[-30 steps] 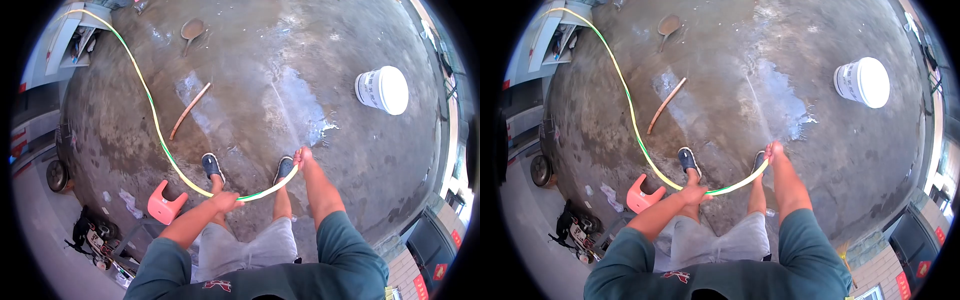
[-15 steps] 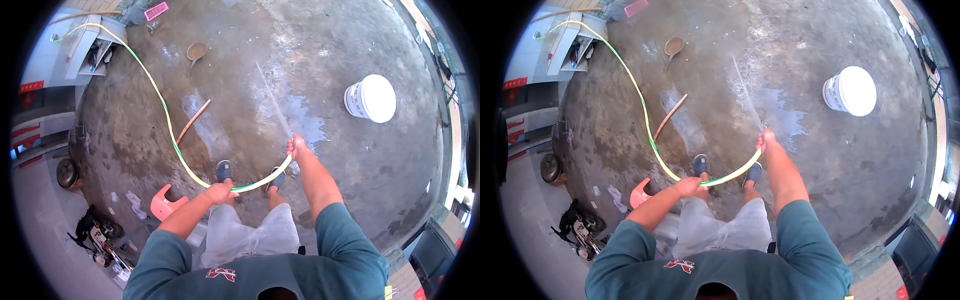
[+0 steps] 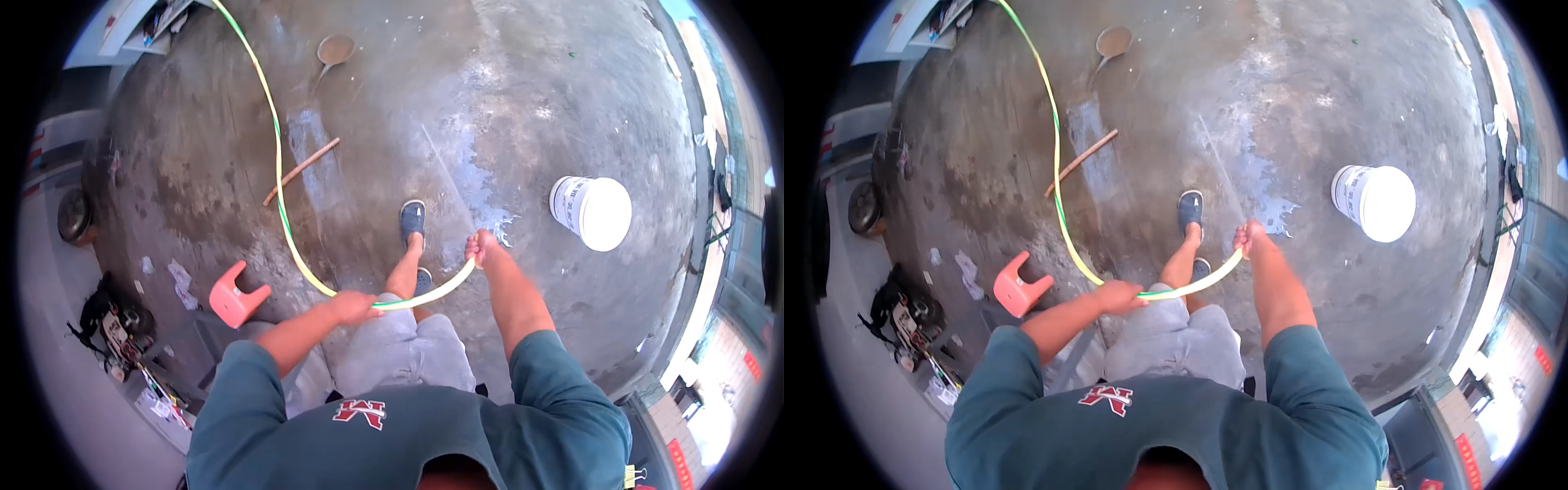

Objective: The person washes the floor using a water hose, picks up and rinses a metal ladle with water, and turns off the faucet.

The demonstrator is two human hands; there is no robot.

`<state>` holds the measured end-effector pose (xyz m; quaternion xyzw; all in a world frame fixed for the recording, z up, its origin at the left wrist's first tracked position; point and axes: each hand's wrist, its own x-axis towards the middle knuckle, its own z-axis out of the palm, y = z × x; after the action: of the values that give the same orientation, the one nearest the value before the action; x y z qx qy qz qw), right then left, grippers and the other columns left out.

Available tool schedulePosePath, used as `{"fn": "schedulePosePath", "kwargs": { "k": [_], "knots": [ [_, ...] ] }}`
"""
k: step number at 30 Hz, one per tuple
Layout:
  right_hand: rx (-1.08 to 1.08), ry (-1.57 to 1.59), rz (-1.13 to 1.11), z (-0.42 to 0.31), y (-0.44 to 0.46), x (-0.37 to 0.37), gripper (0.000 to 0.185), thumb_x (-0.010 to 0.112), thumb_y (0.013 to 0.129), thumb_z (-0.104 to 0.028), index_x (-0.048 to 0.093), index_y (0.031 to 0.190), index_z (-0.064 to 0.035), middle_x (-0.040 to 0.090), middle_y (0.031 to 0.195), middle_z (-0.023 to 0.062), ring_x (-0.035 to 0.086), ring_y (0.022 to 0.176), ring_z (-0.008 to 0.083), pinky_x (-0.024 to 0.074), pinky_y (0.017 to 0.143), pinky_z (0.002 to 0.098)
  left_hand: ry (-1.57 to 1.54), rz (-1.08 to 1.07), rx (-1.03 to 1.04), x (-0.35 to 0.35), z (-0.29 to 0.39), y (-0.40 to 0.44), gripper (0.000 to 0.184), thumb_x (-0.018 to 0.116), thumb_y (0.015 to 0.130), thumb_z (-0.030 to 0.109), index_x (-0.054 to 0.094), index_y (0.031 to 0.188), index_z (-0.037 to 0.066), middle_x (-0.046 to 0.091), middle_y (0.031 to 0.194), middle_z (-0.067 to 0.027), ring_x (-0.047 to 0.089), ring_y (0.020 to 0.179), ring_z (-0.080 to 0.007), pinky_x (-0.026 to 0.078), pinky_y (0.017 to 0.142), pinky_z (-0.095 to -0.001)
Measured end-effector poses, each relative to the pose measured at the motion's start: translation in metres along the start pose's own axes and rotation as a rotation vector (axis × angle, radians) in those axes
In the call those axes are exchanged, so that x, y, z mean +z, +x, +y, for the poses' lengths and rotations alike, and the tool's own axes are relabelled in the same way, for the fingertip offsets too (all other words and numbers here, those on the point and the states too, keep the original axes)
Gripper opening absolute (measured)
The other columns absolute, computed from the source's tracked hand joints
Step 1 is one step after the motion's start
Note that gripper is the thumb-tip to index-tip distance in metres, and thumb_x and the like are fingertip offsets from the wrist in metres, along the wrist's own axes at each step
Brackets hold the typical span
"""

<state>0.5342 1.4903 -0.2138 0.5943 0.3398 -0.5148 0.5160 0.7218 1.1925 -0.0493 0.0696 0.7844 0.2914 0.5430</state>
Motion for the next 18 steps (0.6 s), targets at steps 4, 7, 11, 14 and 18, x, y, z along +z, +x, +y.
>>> {"fn": "schedulePosePath", "kwargs": {
  "k": [4, 7, 11, 14, 18],
  "knots": [
    [0.013, -0.065, -0.006, -0.036, 0.0, 0.047, 0.034, 0.026, 0.086, -0.035, 0.036, 0.063, -0.0127, 0.025, 0.044, -0.0057, 0.022, 0.034, 0.0087, 0.0205, 0.035, 0.0255, -0.045, -0.016, -0.052, -0.034, -0.002, -0.001, 0.046, 0.044, 0.085, 0.05, 0.055, 0.092, 0.006, 0.061, 0.088, -0.0184, 0.057, 0.086, -0.0371, 0.044, 0.074, -0.047],
    [-0.007, -0.085, 0.053, -0.062, -0.008, 0.056, 0.034, 0.026, 0.087, -0.035, 0.036, 0.062, -0.0137, 0.024, 0.043, -0.0062, 0.021, 0.034, 0.0081, 0.0202, 0.035, 0.0251, -0.102, -0.024, -0.078, -0.058, 0.004, 0.01, 0.046, 0.042, 0.086, 0.05, 0.055, 0.094, 0.006, 0.061, 0.089, -0.0189, 0.057, 0.087, -0.0372, 0.044, 0.075, -0.0474],
    [0.031, -0.029, 0.124, -0.1, -0.028, 0.034, 0.033, 0.027, 0.086, -0.034, 0.036, 0.062, -0.0136, 0.024, 0.043, -0.0064, 0.021, 0.034, 0.0076, 0.0199, 0.034, 0.0244, -0.114, -0.016, 0.035, -0.078, 0.018, 0.045, 0.047, 0.042, 0.086, 0.05, 0.056, 0.097, 0.006, 0.06, 0.091, -0.0201, 0.057, 0.087, -0.0375, 0.044, 0.076, -0.0476],
    [0.01, -0.008, 0.14, -0.137, -0.035, -0.002, 0.031, 0.027, 0.085, -0.031, 0.036, 0.061, -0.0131, 0.025, 0.044, -0.006, 0.021, 0.034, 0.0075, 0.0197, 0.034, 0.0238, -0.121, -0.144, 0.001, -0.136, 0.067, 0.057, 0.05, 0.041, 0.087, 0.048, 0.058, 0.099, 0.003, 0.06, 0.091, -0.0214, 0.057, 0.09, -0.0366, 0.044, 0.077, -0.0466],
    [-0.023, -0.047, 0.125, -0.2, -0.053, -0.026, 0.032, 0.026, 0.085, -0.031, 0.035, 0.06, -0.0133, 0.025, 0.044, -0.0061, 0.021, 0.033, 0.0072, 0.0198, 0.033, 0.0235, -0.178, 0.0, 0.064, -0.137, 0.088, 0.106, 0.048, 0.042, 0.087, 0.047, 0.057, 0.096, 0.003, 0.06, 0.091, -0.0213, 0.058, 0.089, -0.0355, 0.042, 0.079, -0.0459]
  ]
}}
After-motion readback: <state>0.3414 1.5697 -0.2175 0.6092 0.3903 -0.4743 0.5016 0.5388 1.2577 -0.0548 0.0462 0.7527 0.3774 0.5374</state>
